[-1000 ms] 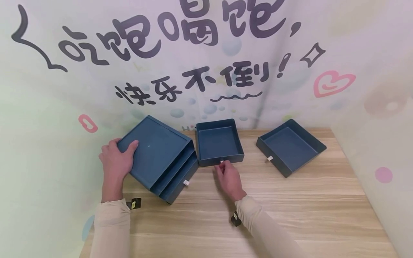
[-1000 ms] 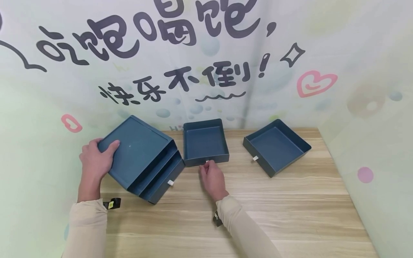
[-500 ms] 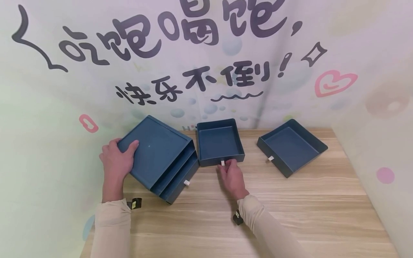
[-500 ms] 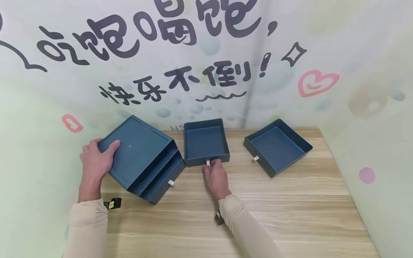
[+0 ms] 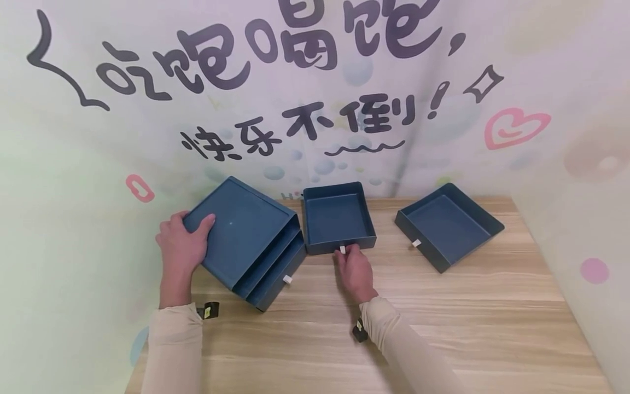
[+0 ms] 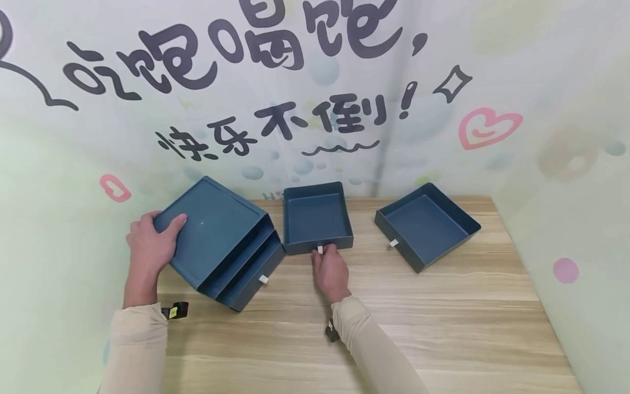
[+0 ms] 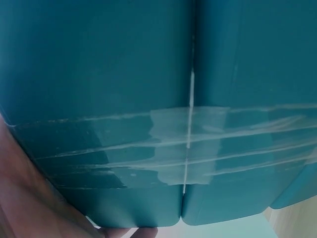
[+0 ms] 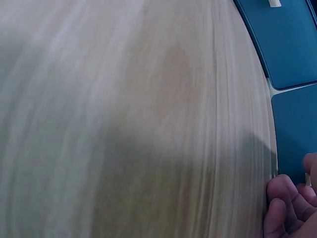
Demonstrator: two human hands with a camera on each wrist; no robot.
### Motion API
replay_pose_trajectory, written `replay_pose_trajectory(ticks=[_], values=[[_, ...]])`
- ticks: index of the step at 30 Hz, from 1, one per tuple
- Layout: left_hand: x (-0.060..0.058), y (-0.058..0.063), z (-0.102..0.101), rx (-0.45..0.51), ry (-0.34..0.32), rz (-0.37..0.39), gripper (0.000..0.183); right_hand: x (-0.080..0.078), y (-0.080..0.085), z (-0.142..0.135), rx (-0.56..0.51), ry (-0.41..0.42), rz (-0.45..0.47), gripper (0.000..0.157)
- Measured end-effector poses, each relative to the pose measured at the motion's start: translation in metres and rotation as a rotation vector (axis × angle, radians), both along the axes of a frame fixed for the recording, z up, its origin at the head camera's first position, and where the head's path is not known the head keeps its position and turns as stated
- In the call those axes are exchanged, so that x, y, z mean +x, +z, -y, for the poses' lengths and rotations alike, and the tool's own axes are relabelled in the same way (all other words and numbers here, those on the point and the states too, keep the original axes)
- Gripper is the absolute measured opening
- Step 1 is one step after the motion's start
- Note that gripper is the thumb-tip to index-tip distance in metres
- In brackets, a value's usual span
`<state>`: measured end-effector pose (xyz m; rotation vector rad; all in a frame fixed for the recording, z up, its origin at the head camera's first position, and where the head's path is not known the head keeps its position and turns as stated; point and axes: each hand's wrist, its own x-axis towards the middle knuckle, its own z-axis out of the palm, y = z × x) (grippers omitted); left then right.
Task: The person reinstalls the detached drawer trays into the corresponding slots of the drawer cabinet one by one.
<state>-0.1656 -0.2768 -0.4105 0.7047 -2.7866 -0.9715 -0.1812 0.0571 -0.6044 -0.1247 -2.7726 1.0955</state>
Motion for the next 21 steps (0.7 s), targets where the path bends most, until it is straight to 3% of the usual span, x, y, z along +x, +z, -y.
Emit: replay_pose_trajectory(ticks=[21], values=[[0.000, -0.001, 0.001, 0.000, -0.004, -0.003, 0.088, 0.004, 0.005, -0.017, -0.072, 0.018, 0.020, 0.017]])
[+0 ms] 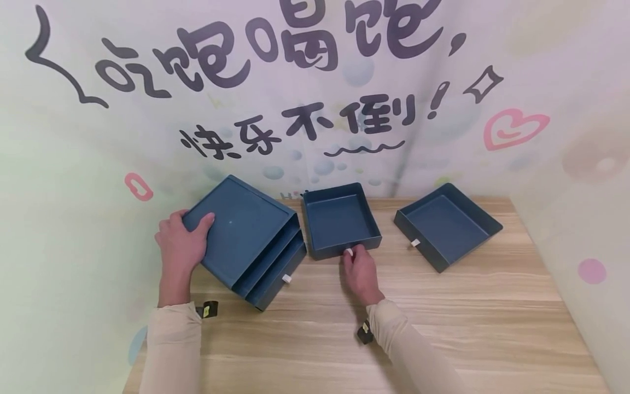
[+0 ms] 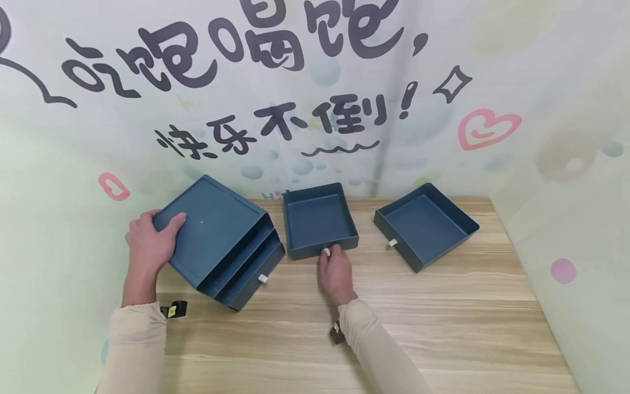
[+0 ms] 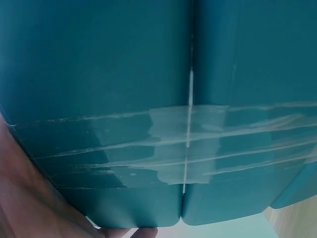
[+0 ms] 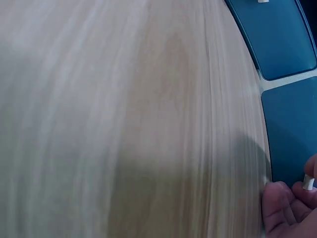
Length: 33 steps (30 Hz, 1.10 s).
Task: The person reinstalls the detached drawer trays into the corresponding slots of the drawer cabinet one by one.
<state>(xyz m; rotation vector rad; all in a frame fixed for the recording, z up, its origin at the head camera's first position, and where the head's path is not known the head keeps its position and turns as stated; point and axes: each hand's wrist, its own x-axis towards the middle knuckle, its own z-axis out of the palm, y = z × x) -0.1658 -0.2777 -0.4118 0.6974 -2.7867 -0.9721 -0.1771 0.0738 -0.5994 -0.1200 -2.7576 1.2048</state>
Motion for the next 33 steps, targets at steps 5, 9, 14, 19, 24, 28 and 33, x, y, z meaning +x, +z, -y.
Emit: replay_pose_trajectory(ticks=[5, 9, 14, 19, 24, 28, 33], values=[[-0.001, 0.002, -0.001, 0.002, 0.000, 0.001, 0.088, -0.001, 0.000, -0.007, -0.034, -0.017, -0.004, 0.017], [-0.002, 0.003, -0.002, 0.001, -0.001, -0.004, 0.088, -0.002, 0.000, -0.014, -0.056, -0.030, -0.001, 0.016], [-0.002, 0.003, -0.003, 0.009, 0.000, -0.003, 0.088, -0.001, -0.001, -0.022, -0.100, -0.040, -0.009, 0.012], [0.001, 0.002, -0.002, 0.021, 0.010, 0.010, 0.088, 0.003, -0.005, -0.029, -0.120, -0.038, -0.052, 0.011], [0.003, 0.000, 0.000, 0.022, 0.022, 0.001, 0.087, 0.005, -0.005, -0.036, -0.128, -0.025, -0.118, 0.011], [0.001, 0.002, -0.002, 0.017, 0.035, -0.006, 0.087, 0.005, -0.004, -0.043, -0.127, -0.013, -0.162, 0.010], [-0.001, 0.003, -0.006, 0.014, 0.052, 0.001, 0.087, 0.004, -0.002, -0.050, -0.138, -0.013, -0.200, 0.010]])
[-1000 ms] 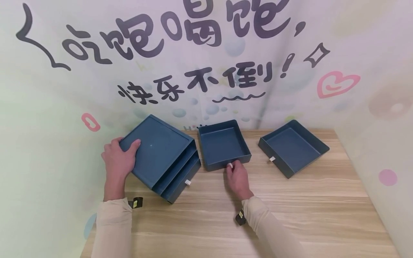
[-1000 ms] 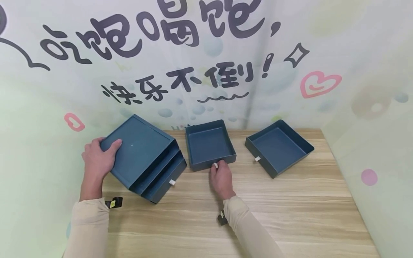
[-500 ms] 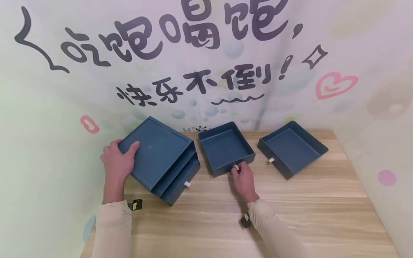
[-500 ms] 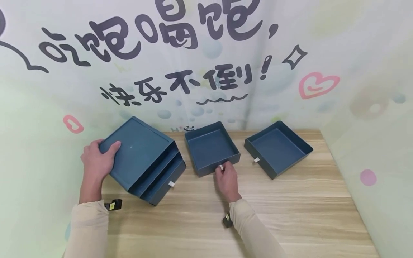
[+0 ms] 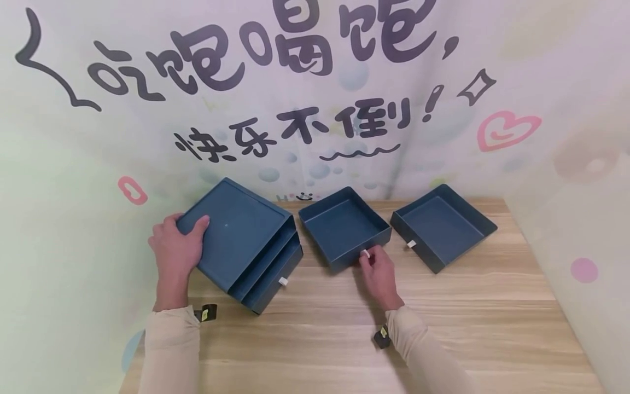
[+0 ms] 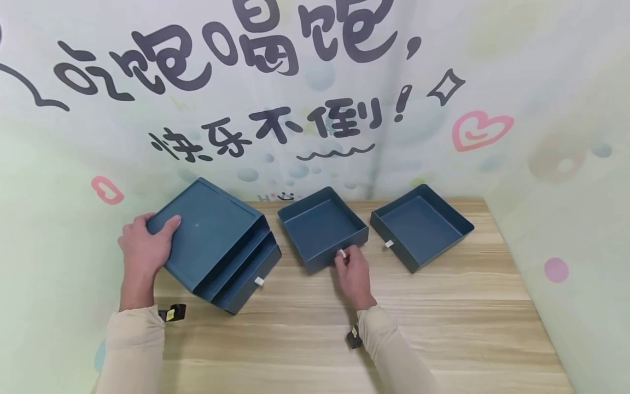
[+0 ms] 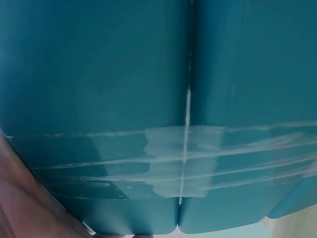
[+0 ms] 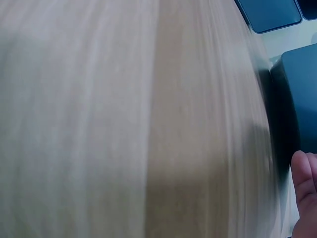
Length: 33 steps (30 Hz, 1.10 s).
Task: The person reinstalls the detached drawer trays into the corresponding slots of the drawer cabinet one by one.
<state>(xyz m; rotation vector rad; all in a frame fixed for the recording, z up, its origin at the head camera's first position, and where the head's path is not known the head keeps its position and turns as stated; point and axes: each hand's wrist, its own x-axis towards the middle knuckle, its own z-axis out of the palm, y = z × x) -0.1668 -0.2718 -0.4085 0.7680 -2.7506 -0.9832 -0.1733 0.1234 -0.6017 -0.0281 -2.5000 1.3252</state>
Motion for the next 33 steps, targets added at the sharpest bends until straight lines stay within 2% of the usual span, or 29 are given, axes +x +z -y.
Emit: replay_pose_trajectory(ticks=[15, 23, 33], values=[[-0.003, 0.000, -0.006, -0.026, 0.061, 0.018, 0.085, -0.005, 0.006, -0.012, -0.006, 0.007, -0.054, 0.012], [-0.005, -0.002, -0.012, -0.069, 0.062, 0.046, 0.086, -0.001, 0.011, -0.021, 0.003, 0.020, -0.076, 0.011], [-0.006, 0.002, -0.015, -0.085, 0.061, 0.078, 0.085, 0.003, 0.022, -0.035, 0.023, 0.006, -0.124, 0.012]])
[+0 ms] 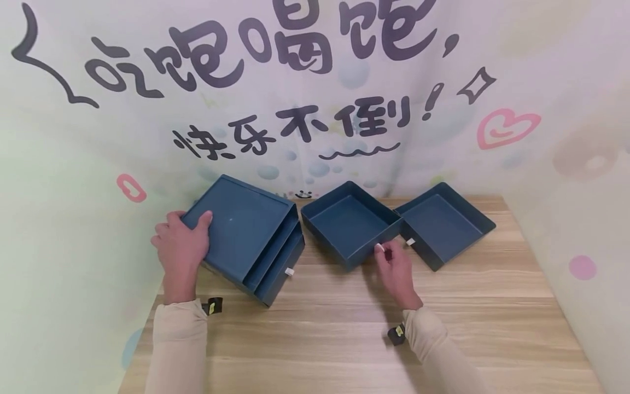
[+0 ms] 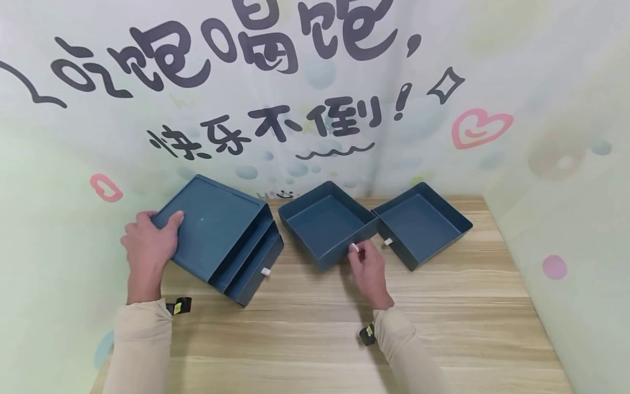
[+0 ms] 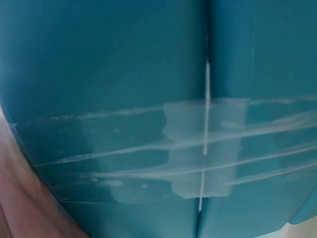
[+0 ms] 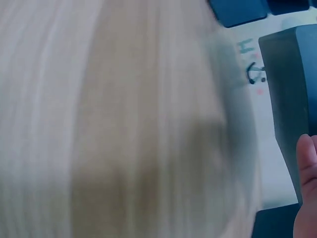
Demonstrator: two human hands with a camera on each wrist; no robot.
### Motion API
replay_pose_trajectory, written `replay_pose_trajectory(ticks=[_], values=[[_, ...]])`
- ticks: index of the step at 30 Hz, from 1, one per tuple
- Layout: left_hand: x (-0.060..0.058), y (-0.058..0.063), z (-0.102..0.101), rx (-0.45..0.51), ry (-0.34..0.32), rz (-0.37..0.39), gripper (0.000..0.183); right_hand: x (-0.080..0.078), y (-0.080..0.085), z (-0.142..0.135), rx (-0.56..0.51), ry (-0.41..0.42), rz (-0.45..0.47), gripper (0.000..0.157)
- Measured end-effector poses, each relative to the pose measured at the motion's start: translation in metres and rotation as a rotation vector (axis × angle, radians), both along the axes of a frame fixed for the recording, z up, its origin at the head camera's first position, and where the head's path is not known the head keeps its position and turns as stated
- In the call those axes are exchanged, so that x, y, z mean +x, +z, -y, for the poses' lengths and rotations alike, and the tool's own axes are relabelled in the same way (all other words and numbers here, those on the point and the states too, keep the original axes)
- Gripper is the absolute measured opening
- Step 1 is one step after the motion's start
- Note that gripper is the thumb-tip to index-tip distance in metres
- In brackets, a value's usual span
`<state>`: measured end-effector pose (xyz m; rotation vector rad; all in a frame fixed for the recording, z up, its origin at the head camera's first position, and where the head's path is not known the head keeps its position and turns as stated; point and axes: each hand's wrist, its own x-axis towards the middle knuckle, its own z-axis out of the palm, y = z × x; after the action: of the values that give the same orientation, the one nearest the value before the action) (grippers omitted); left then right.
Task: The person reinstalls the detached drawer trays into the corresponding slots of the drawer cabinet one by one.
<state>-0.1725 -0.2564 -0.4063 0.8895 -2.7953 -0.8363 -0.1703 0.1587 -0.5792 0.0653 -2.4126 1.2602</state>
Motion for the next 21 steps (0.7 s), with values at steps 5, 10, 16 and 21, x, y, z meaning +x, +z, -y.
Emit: replay_pose_trajectory(ticks=[5, 10, 16, 21], values=[[-0.002, 0.001, -0.001, 0.011, 0.011, 0.016, 0.086, 0.000, 0.011, -0.006, -0.064, 0.018, -0.028, 0.012], [-0.004, 0.001, -0.002, 0.030, 0.008, 0.025, 0.086, 0.002, 0.020, -0.012, -0.125, 0.060, -0.020, 0.011], [-0.004, 0.004, -0.003, 0.052, -0.009, 0.042, 0.086, 0.003, 0.023, -0.020, -0.170, 0.072, -0.016, 0.012], [-0.005, 0.007, -0.002, 0.058, -0.019, 0.065, 0.088, 0.004, 0.027, -0.024, -0.170, 0.066, -0.015, 0.010]])
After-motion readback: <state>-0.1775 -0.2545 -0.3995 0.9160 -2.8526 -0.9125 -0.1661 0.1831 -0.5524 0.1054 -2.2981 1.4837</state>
